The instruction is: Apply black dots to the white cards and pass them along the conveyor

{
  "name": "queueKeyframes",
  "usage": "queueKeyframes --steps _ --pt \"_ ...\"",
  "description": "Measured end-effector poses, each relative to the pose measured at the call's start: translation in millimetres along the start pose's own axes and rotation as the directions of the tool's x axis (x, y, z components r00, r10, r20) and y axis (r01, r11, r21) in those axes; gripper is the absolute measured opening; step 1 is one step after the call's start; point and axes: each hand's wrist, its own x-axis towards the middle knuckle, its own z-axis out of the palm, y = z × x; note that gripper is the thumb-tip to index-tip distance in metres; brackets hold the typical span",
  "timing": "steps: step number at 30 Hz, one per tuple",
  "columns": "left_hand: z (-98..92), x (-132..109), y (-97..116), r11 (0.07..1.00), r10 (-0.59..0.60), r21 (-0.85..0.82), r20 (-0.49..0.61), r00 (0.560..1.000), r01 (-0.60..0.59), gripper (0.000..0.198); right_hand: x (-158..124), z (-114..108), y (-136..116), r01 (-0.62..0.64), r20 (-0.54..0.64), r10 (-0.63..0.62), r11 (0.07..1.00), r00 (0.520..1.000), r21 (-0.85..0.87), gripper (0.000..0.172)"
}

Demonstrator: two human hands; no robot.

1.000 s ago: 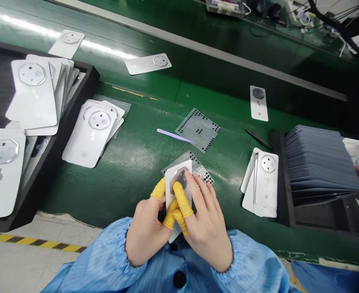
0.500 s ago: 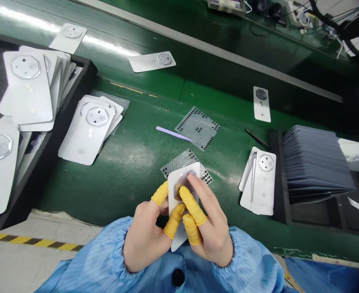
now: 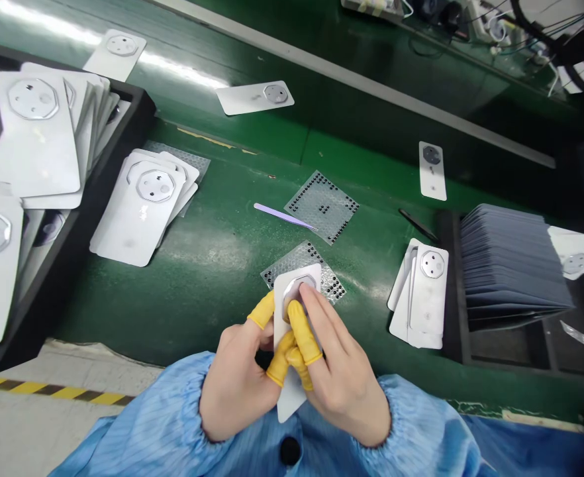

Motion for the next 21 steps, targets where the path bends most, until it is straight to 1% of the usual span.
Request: queueKeyframes --steps 2,3,4,5,6,7,8,9,10,12,14,15,16,18,19,21 --pt "-0.2 1 -3 0.999 -0.010 -0.032 0.000 1.000 0.010 0.030 0 1 7 0.015 0.010 -0.015 0.998 1.000 0.066 0.050" --pt "-0.4 2 -3 0.998 -0.014 -0.063 -0.004 1.000 0.014 0.030 -1 1 11 0.024 -0.016 -0.022 0.992 1.000 0.127 0.050" --pt "-0.6 3 -2 0.994 -0.019 -0.110 -0.006 1.000 0.018 0.030 -2 1 16 0.012 -0.069 0.002 0.980 0.998 0.196 0.049" --pt "-1.0 5 -1 0.985 -0.031 -0.169 -0.002 1.000 0.030 0.029 -3 2 19 -0.023 -0.140 0.062 0.964 0.988 0.264 0.048" --pt "-1.3 6 1 0.970 -0.049 -0.237 0.010 0.999 0.050 0.028 -3 3 22 -0.078 -0.213 0.155 0.941 0.965 0.330 0.049" --pt "-1.5 8 4 0.948 -0.069 -0.309 0.026 0.997 0.073 0.029 -4 4 24 -0.148 -0.265 0.267 0.906 0.927 0.397 0.050" --pt "-1.7 10 6 0.923 -0.085 -0.372 0.047 0.995 0.097 0.029 -4 6 24 -0.217 -0.273 0.375 0.855 0.886 0.470 0.051" --pt "-1.8 13 7 0.901 -0.099 -0.418 0.063 0.993 0.116 0.030 -3 9 24 -0.270 -0.238 0.458 0.790 0.857 0.550 0.053" --pt "-1.9 15 8 0.888 -0.110 -0.443 0.067 0.992 0.128 0.031 -2 12 23 -0.299 -0.176 0.507 0.716 0.844 0.631 0.052" --pt "-2.1 20 6 0.889 -0.139 -0.434 0.047 0.989 0.146 0.029 0 19 21 -0.313 -0.053 0.535 0.568 0.843 0.762 0.043" --pt "-2.5 24 1 0.918 -0.158 -0.367 0.014 0.987 0.153 0.026 2 25 21 -0.307 0.007 0.548 0.458 0.836 0.834 0.033" --pt "-2.6 25 -2 0.937 -0.148 -0.321 -0.004 0.989 0.139 0.026 2 28 21 -0.301 0.017 0.559 0.421 0.829 0.856 0.033" --pt "-2.5 26 -5 0.955 -0.126 -0.273 -0.016 0.992 0.116 0.026 2 30 21 -0.298 0.027 0.568 0.390 0.823 0.871 0.036" --pt "-1.2 26 -8 0.981 -0.066 -0.186 -0.039 0.997 0.057 0.027 3 34 21 -0.293 0.034 0.594 0.345 0.804 0.891 0.049" --pt "-0.1 26 -8 0.987 -0.044 -0.154 -0.043 0.998 0.037 0.027 3 37 19 -0.288 0.026 0.609 0.336 0.793 0.897 0.054" --pt "1.8 25 -8 0.993 -0.035 -0.118 -0.035 0.999 0.031 0.027 4 41 16 -0.281 -0.001 0.648 0.332 0.761 0.901 0.056"
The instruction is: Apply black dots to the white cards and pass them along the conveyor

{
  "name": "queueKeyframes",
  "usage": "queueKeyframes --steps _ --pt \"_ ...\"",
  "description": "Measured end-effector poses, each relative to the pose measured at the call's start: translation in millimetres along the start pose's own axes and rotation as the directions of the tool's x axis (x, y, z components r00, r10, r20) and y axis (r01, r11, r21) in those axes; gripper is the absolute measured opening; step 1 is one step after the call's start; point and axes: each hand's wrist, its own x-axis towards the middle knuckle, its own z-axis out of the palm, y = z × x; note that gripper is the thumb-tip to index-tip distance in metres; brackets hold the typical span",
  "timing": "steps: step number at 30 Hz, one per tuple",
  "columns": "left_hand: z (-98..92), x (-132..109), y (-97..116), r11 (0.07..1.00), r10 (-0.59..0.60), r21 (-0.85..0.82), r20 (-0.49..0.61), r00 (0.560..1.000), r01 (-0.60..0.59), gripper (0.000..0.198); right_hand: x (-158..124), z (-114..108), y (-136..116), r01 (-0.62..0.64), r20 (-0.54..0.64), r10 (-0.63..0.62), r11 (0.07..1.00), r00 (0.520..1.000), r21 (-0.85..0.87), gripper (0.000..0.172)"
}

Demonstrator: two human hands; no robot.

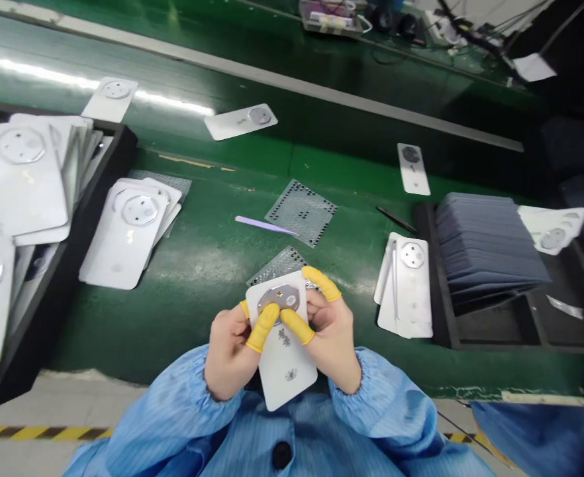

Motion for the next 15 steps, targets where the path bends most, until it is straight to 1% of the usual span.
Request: queueKeyframes --steps 2,4,5,7,8,9,10,11,12,13,14,15 --pt "-0.5 0 2 0.997 0.003 0.080 0.041 0.999 -0.006 0.027 -1 0 2 -0.004 -0.037 0.004 1.000 0.999 0.004 0.055" --pt "-4.7 6 5 0.975 0.033 0.213 0.145 0.989 -0.064 0.030 2 -11 2 -0.002 -0.047 0.002 1.000 0.999 0.011 0.057" --pt "-7.2 12 8 0.951 0.050 0.286 0.228 0.972 -0.116 0.031 3 -23 1 0.003 -0.056 -0.003 1.000 0.998 0.005 0.059" --pt "-9.0 32 19 0.891 0.085 0.383 0.382 0.920 -0.241 0.033 6 -59 -3 0.022 -0.116 -0.028 0.998 0.993 -0.054 0.060" --pt "-6.6 46 27 0.864 0.089 0.415 0.433 0.897 -0.286 0.035 7 -82 -5 0.031 -0.165 -0.050 0.993 0.985 -0.116 0.061" --pt "-1.3 62 35 0.837 0.100 0.446 0.446 0.890 -0.318 0.039 7 -105 -8 0.034 -0.224 -0.082 0.977 0.971 -0.209 0.062" --pt "7.1 79 45 0.816 0.089 0.482 0.442 0.892 -0.320 0.047 8 -129 -10 0.036 -0.268 -0.131 0.943 0.954 -0.332 0.062" --pt "18.5 98 54 0.792 0.058 0.530 0.426 0.903 -0.301 0.056 10 -151 -11 0.034 -0.289 -0.194 0.877 0.937 -0.478 0.061" --pt "32.5 119 61 0.758 0.033 0.580 0.423 0.905 -0.299 0.060 11 -171 -11 0.021 -0.294 -0.262 0.778 0.919 -0.628 0.058" --pt "48.9 140 68 0.702 0.039 0.634 0.421 0.906 -0.324 0.057 13 -187 -11 0.007 -0.286 -0.319 0.678 0.903 -0.735 0.053" --pt "67.1 162 72 0.626 0.051 0.696 0.415 0.908 -0.353 0.052 14 -199 -12 -0.006 -0.277 -0.364 0.595 0.889 -0.803 0.047" --pt "86.8 184 74 0.588 0.059 0.722 0.412 0.909 -0.365 0.048 14 -207 -13 -0.015 -0.272 -0.397 0.542 0.876 -0.840 0.042"
